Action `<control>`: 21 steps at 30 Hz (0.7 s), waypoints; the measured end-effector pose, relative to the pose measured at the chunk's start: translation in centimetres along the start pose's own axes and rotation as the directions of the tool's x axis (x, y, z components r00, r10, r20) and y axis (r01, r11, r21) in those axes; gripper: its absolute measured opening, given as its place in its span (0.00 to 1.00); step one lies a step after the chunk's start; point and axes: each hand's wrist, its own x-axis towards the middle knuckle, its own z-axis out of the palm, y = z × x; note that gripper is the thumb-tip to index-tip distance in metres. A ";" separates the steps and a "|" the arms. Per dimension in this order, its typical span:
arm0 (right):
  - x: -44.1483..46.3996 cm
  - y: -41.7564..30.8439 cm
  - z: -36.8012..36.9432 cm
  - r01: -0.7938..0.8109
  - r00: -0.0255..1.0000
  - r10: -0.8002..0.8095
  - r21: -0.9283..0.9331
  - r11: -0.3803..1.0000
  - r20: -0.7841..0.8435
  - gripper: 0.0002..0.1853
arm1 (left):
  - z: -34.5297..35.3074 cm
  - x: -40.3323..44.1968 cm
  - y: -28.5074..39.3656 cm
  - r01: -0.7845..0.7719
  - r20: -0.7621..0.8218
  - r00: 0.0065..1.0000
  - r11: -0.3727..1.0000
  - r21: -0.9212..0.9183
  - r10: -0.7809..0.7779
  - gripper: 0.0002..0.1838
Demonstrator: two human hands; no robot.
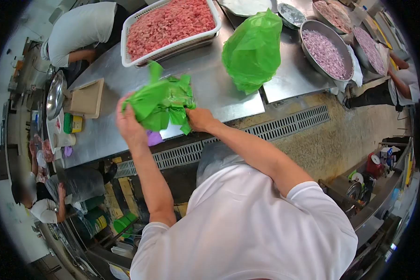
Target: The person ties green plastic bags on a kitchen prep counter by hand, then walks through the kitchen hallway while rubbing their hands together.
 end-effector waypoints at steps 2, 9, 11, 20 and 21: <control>0.0 0.2 0.3 0.020 1.000 -0.019 0.048 0.999 -0.018 0.18 | 0.6 0.1 3.7 -0.046 -0.053 0.998 0.997 -0.066 0.043 0.16; -3.2 0.7 -3.4 0.126 0.981 -0.045 0.442 0.888 -0.188 0.11 | -1.2 0.5 4.6 0.148 -0.084 0.980 0.944 -0.296 -0.180 0.17; -4.7 1.1 -5.4 0.029 0.990 0.059 0.586 0.810 -0.131 0.10 | 0.3 -0.1 3.8 0.171 -0.095 0.975 0.949 -0.266 -0.202 0.17; -9.4 8.1 -6.2 -0.096 0.933 0.343 0.844 0.528 -0.109 0.13 | 10.9 -3.1 -0.7 -0.588 0.462 0.790 0.712 0.383 0.404 0.12; -9.7 9.8 -5.7 -0.098 0.919 0.371 0.832 0.546 -0.136 0.15 | 12.0 -4.1 -2.9 -0.627 0.601 0.727 0.677 0.385 0.332 0.14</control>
